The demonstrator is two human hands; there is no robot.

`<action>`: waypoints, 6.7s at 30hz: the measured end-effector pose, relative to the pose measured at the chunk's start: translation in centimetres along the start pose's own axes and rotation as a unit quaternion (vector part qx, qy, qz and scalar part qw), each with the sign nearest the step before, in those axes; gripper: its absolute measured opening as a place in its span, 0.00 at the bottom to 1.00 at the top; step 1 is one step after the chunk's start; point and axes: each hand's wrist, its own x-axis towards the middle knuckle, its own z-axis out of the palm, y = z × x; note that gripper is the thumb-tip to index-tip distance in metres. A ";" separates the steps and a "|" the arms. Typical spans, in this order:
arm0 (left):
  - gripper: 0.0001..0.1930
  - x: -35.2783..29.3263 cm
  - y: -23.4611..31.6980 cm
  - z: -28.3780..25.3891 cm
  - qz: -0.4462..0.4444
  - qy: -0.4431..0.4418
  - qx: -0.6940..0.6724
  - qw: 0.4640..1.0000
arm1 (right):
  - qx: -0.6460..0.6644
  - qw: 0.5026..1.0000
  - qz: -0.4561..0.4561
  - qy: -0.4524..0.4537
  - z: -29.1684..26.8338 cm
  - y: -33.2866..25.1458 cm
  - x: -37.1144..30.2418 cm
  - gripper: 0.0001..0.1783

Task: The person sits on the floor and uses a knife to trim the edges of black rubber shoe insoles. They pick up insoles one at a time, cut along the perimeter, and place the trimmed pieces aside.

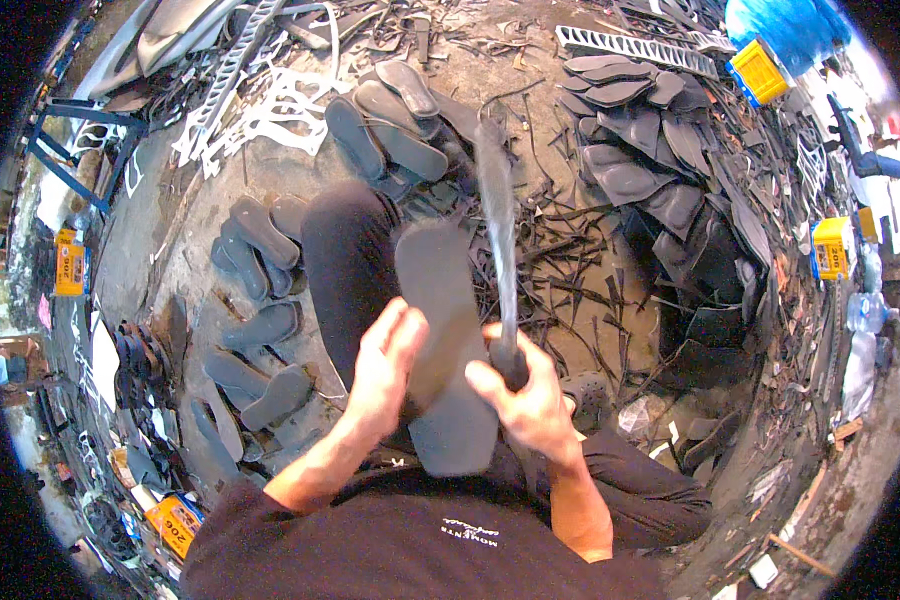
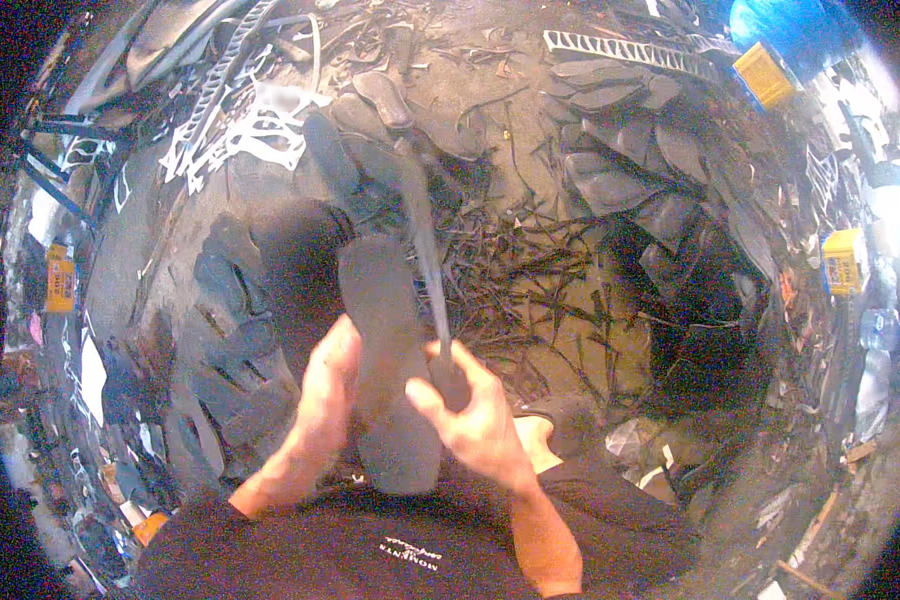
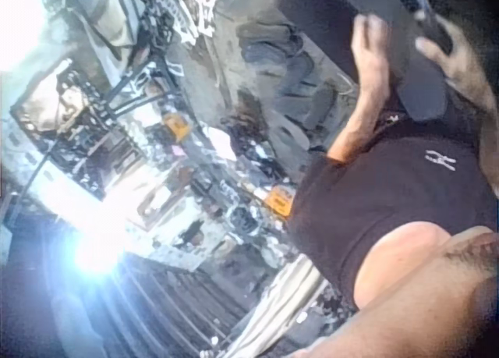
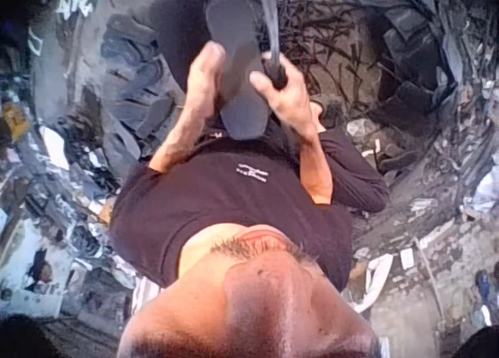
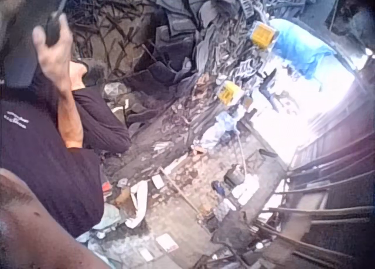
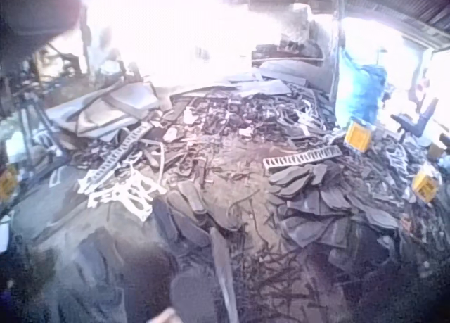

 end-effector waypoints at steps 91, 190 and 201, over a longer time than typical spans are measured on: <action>0.20 -0.5 -7.9 5.2 -0.374 -0.260 0.064 0.888 | -0.114 0.879 -0.109 0.451 -12.7 5.2 -6.0 0.29; 0.22 0.3 4.7 5.7 -0.080 0.021 -0.023 0.996 | -0.288 0.933 -0.121 0.181 2.6 6.6 10.2 0.29; 0.32 0.7 0.1 0.8 -0.135 -0.163 -0.155 0.965 | 0.191 0.981 -0.019 0.025 -2.0 -2.1 6.5 0.22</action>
